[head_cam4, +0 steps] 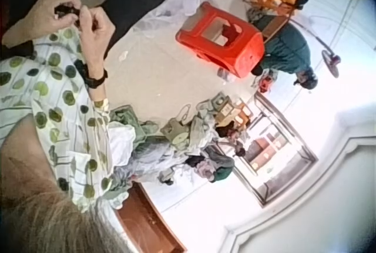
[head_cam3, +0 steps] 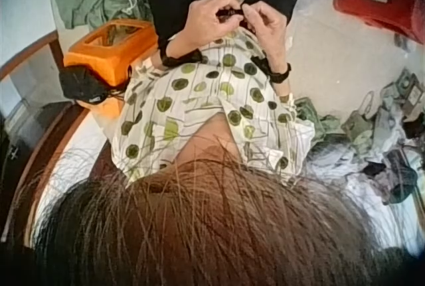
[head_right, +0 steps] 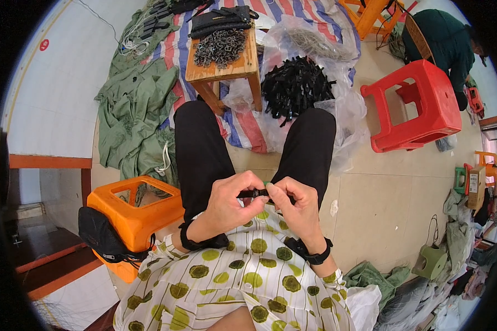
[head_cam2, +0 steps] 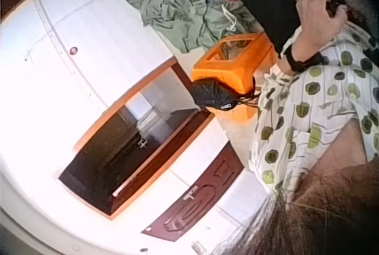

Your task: The recorder is manually assembling or connecting small black plastic parts and straps.

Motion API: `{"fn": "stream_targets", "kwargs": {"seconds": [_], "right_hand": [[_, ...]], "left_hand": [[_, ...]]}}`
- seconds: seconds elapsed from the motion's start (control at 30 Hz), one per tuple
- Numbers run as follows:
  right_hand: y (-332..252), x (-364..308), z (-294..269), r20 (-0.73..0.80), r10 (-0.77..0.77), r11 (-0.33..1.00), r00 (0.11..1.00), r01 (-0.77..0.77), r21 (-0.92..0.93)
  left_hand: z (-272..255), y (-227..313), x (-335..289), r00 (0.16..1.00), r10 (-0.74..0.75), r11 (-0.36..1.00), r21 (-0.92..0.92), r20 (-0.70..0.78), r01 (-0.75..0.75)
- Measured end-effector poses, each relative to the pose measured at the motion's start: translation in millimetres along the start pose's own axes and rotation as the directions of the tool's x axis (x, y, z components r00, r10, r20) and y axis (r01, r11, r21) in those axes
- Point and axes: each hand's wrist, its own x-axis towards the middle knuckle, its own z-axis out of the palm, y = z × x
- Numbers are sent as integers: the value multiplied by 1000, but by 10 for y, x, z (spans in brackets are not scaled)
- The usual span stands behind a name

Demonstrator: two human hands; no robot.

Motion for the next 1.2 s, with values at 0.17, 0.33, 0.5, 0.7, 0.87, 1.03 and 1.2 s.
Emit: {"fn": "stream_targets", "kwargs": {"seconds": [0.17,0.33,0.5,0.7,0.87,1.03,1.2], "right_hand": [[-21,-17,-18,-29,-93,990,995,90,-104],[-70,-24,-13,-49,5,998,999,-2,61],[-70,-7,7,-14,116,970,993,-110,218],[28,11,-12,17,146,928,989,-143,344],[93,72,-131,96,157,939,983,-179,294],[-10,106,-291,232,177,970,957,-209,122],[69,-73,-278,215,30,995,976,-50,87]], "left_hand": [[-3,7,-21,1000,-23,1000,-12,-6,23],[26,41,-48,995,74,997,43,-71,-71],[8,12,-58,994,44,999,-18,-103,-46],[24,-63,-69,998,-54,983,-178,-36,47],[28,-75,3,998,-5,997,-72,61,10],[95,-55,100,995,62,998,-23,81,-60],[85,-18,88,960,214,975,-94,181,-200]]}}
